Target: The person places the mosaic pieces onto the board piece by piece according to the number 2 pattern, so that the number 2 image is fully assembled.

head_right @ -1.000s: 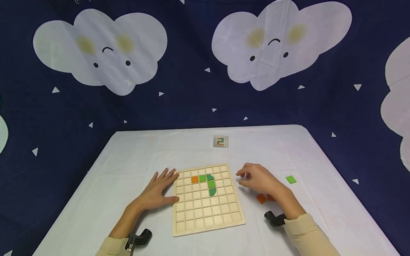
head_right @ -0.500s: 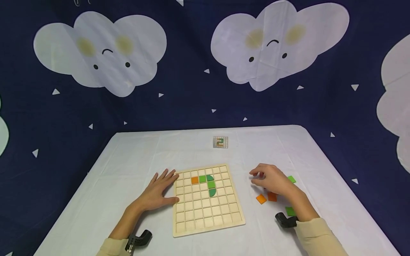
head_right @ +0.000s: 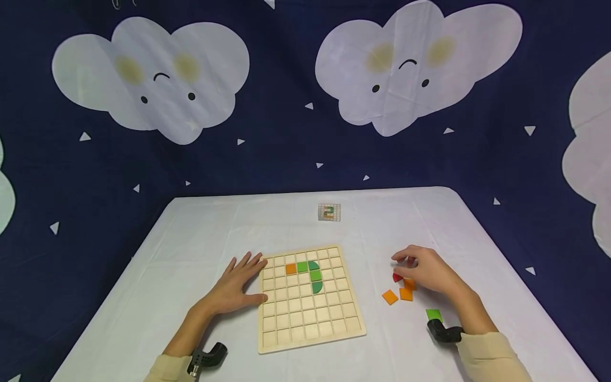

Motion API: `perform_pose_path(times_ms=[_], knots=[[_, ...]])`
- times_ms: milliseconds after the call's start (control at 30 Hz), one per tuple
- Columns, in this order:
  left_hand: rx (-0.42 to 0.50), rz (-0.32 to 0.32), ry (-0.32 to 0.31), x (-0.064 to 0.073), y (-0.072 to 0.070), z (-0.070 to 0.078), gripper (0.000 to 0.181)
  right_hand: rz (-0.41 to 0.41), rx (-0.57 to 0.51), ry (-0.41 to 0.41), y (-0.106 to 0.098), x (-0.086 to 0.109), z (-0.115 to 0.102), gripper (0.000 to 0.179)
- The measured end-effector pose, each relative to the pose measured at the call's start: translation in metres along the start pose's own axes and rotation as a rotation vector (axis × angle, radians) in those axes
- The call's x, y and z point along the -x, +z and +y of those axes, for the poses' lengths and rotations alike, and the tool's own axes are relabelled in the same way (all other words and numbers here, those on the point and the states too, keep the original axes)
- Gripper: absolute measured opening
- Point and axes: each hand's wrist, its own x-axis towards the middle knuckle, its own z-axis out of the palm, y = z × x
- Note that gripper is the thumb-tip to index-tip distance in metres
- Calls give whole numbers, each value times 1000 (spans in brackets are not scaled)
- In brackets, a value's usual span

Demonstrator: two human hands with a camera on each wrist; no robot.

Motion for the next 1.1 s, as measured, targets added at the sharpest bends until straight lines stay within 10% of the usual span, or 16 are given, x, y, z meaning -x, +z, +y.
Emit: perform_pose_path(times_ms=[1100], knots=[[5, 18, -6, 1, 2, 0, 94, 194, 167, 179, -31, 33, 60, 57]])
